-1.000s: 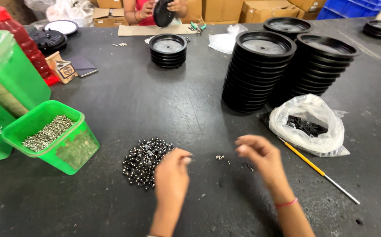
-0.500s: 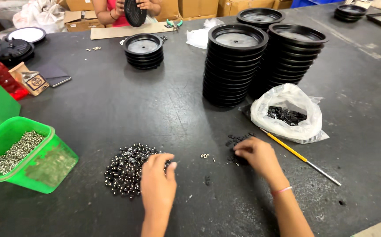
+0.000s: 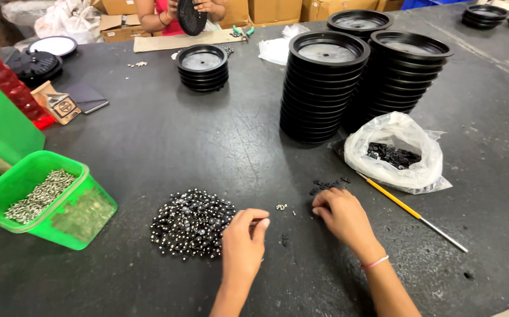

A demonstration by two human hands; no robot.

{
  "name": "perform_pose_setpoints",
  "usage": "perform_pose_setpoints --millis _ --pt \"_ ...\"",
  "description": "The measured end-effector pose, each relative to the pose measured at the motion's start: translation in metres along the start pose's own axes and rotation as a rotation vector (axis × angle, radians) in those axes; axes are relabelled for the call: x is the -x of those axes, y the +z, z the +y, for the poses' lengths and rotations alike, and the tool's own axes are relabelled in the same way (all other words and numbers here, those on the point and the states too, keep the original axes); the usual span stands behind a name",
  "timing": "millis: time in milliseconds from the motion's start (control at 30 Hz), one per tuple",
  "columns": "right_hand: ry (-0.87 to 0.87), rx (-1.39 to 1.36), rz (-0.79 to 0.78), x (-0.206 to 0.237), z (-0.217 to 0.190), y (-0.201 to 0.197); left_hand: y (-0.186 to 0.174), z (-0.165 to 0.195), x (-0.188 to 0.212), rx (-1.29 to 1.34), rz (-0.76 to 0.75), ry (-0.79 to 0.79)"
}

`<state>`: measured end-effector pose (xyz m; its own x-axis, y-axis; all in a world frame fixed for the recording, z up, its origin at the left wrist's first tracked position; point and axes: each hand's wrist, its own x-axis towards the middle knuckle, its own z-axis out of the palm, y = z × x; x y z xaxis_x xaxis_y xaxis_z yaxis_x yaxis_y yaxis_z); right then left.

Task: The person picks through a pile of mixed small black plastic parts and metal screws on a workbench, separates the metal screws from the plastic pieces by hand, and places the sorted screws into a small green container, occasionally using a yellow-handled tool to help move pieces aside.

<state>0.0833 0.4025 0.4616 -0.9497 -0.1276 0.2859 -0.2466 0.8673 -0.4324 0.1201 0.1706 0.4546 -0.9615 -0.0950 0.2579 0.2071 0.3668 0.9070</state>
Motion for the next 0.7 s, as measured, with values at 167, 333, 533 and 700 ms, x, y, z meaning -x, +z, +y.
perform_pose_setpoints --millis 167,333,533,700 --pt "-0.100 -0.418 0.005 0.004 -0.027 0.009 0.011 0.001 0.002 0.108 -0.026 0.042" --pt "0.029 -0.651 -0.157 0.009 -0.041 0.012 0.020 0.003 0.005 0.132 -0.046 -0.129" --pt "0.044 -0.264 0.048 0.003 -0.024 0.008 0.017 -0.002 0.004 0.263 0.055 -0.212" --pt "-0.090 -0.264 0.049 0.002 -0.024 0.023 0.016 -0.011 0.004 0.336 0.041 -0.270"
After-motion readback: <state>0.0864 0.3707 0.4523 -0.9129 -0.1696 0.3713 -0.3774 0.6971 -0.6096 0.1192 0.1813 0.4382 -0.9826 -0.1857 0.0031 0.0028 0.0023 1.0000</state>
